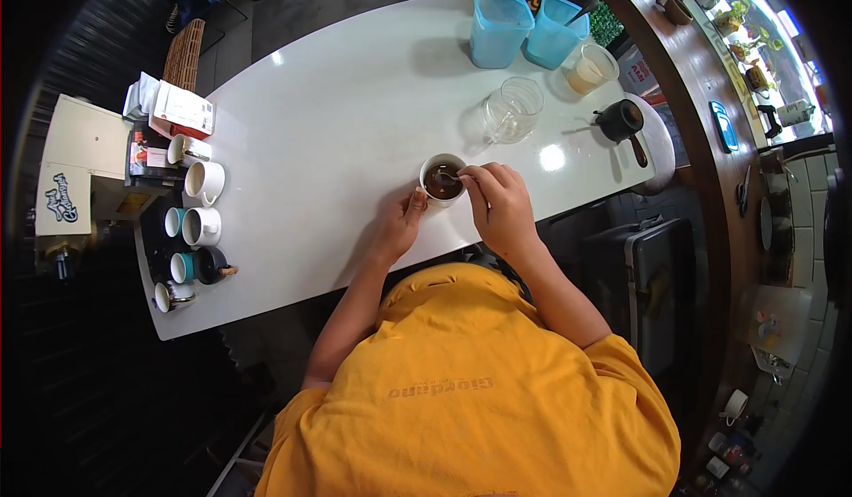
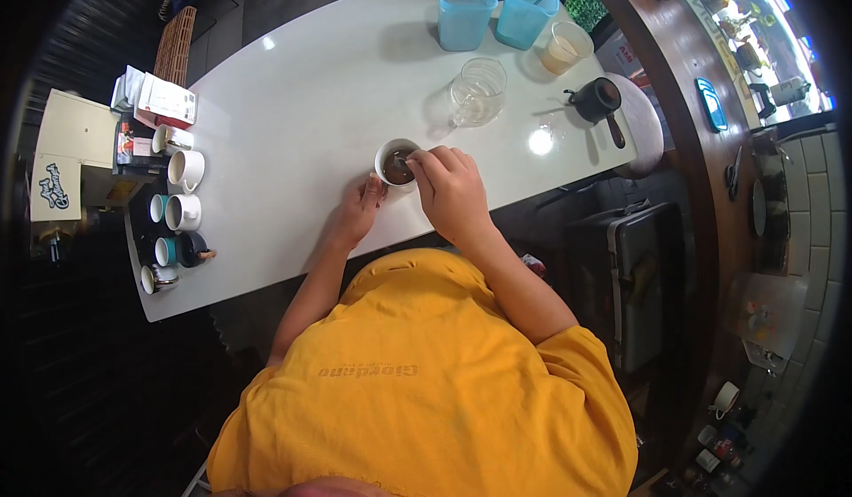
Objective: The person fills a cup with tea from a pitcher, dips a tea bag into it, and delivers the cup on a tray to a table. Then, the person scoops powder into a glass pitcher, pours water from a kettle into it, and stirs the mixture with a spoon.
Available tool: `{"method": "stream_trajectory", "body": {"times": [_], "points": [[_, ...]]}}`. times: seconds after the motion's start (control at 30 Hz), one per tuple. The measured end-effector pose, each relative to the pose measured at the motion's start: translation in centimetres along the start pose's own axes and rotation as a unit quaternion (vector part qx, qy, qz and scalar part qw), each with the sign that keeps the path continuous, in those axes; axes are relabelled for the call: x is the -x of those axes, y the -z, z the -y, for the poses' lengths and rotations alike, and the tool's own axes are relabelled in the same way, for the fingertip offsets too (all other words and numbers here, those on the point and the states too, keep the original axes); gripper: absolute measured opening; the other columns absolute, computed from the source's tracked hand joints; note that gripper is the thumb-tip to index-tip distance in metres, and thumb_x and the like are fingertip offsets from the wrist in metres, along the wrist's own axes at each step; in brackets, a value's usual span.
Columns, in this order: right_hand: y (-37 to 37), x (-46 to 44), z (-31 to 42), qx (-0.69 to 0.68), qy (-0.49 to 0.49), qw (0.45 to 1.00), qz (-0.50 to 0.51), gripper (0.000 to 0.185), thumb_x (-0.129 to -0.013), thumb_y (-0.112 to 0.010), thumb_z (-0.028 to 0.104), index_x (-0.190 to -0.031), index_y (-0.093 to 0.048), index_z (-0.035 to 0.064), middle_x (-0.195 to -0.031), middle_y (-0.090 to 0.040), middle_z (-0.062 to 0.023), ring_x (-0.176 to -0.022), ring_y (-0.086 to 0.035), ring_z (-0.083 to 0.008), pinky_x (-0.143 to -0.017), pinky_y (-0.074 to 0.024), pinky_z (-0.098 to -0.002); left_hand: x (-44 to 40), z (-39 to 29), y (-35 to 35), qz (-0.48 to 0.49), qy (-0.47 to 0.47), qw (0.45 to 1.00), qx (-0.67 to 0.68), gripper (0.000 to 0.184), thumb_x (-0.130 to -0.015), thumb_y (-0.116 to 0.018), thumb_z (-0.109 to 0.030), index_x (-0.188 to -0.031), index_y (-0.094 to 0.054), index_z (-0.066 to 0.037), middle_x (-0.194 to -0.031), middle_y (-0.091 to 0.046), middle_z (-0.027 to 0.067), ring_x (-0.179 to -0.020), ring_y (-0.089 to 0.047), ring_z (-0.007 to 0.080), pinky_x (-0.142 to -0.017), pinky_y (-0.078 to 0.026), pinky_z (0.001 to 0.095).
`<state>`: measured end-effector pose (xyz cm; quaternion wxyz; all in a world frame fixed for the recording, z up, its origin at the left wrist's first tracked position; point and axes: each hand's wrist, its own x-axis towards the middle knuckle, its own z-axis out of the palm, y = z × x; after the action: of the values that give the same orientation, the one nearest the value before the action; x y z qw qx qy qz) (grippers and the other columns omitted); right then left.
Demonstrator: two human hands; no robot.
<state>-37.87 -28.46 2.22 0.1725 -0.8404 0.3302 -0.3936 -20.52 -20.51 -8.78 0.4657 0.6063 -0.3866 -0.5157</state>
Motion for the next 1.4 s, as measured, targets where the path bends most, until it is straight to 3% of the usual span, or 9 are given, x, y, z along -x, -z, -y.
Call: {"method": "stream_trajectory", "body": {"times": [0.33,0.4,0.57,0.83,1.07,1.17,1.23,1.37,1.4], "points": [[-1.6,0.1,0.1,0.030,-0.013,0.999,0.037,0.013,-0.087,-0.062,0.011,-0.097,-0.067,0.0035,-0.086,-0.065,-0.0104,-0.079,-0.059,-0.0291,-0.075,-0.0469,-0.0385,0.3,-1.7,0.3,0.038,-0.019,0.999,-0.019,0.056,-0.100,-0.038,-0.053,-0.094,-0.057,-0.001,-0.083,-0.053,-0.0001,-0.081,-0.045,0.0110,-0.079,-0.040,0.0272],[-1.5,-0.1,-0.3,-0.013,-0.020,0.997,0.078,0.014,-0.086,-0.062,0.010,-0.098,-0.068,0.0027,-0.087,-0.065,-0.0112,-0.080,-0.059,-0.0299,-0.076,-0.0474,-0.0388,0.4,-2.1,-0.1,0.023,-0.029,0.999,-0.009,0.046,-0.104,-0.033,-0.044,-0.079,-0.048,-0.009,-0.073,-0.042,-0.0041,-0.068,-0.037,0.0081,-0.063,-0.034,0.0242],[-1.1,-0.8,-0.8,-0.040,-0.010,0.992,0.123,0.012,-0.087,-0.061,0.010,-0.095,-0.066,0.0025,-0.085,-0.064,-0.0115,-0.080,-0.058,-0.0305,-0.078,-0.0466,-0.0388,-0.1,-1.1,0.2,0.029,-0.013,0.999,-0.007,0.046,-0.104,-0.032,-0.046,-0.079,-0.047,-0.010,-0.073,-0.041,-0.0041,-0.068,-0.036,0.0082,-0.063,-0.033,0.0242],[-1.5,-1.5,-1.4,0.047,0.031,0.981,0.186,0.016,-0.081,-0.061,0.009,-0.096,-0.061,0.0082,-0.093,-0.063,-0.0064,-0.086,-0.056,-0.0272,-0.081,-0.0436,-0.0381,-0.1,-1.2,1.0,0.034,0.042,0.995,-0.087,0.059,-0.100,-0.039,-0.052,-0.108,-0.062,0.002,-0.091,-0.061,0.0035,-0.087,-0.052,0.0127,-0.084,-0.042,0.0291],[-1.9,-1.6,-0.9,-0.011,0.046,0.981,0.187,0.022,-0.078,-0.061,0.006,-0.100,-0.061,0.0084,-0.094,-0.062,-0.0067,-0.089,-0.056,-0.0273,-0.081,-0.0426,-0.0382,0.2,-1.7,0.8,0.037,0.034,0.997,-0.057,0.062,-0.100,-0.040,-0.053,-0.112,-0.061,0.003,-0.097,-0.064,0.0075,-0.093,-0.055,0.0153,-0.088,-0.043,0.0305],[-1.2,-1.9,-0.4,-0.024,0.035,0.974,0.224,0.014,-0.081,-0.061,0.007,-0.096,-0.061,0.0074,-0.092,-0.061,-0.0072,-0.089,-0.055,-0.0271,-0.082,-0.0426,-0.0381,0.2,-1.5,0.5,0.028,0.031,0.998,-0.049,0.061,-0.100,-0.040,-0.053,-0.112,-0.061,0.003,-0.097,-0.063,0.0069,-0.092,-0.054,0.0149,-0.087,-0.043,0.0309],[-1.1,-2.0,-0.4,-0.024,0.034,0.971,0.237,0.008,-0.084,-0.061,0.008,-0.092,-0.061,0.0061,-0.090,-0.061,-0.0077,-0.088,-0.055,-0.0271,-0.082,-0.0428,-0.0380,0.3,-2.0,-0.1,0.001,-0.023,0.999,-0.033,0.052,-0.101,-0.035,-0.053,-0.077,-0.046,-0.008,-0.072,-0.040,-0.0046,-0.067,-0.035,0.0086,-0.062,-0.033,0.0255],[-1.3,-2.1,-1.1,0.016,0.060,0.974,0.217,0.008,-0.084,-0.060,0.008,-0.092,-0.059,0.0076,-0.090,-0.060,-0.0070,-0.088,-0.055,-0.0271,-0.082,-0.0417,-0.0383,0.4,-1.8,0.2,0.000,-0.016,0.999,-0.046,0.051,-0.101,-0.035,-0.052,-0.078,-0.047,-0.008,-0.072,-0.041,-0.0048,-0.067,-0.035,0.0084,-0.062,-0.034,0.0252],[-1.3,-2.1,-1.2,0.023,0.067,0.974,0.217,0.013,-0.081,-0.059,0.006,-0.094,-0.058,0.0094,-0.092,-0.060,-0.0062,-0.090,-0.055,-0.0273,-0.083,-0.0408,-0.0382,0.4,-1.6,0.4,0.017,-0.011,0.999,-0.040,0.052,-0.101,-0.037,-0.051,-0.089,-0.054,-0.004,-0.078,-0.048,-0.0026,-0.073,-0.041,0.0098,-0.068,-0.037,0.0271]]}}
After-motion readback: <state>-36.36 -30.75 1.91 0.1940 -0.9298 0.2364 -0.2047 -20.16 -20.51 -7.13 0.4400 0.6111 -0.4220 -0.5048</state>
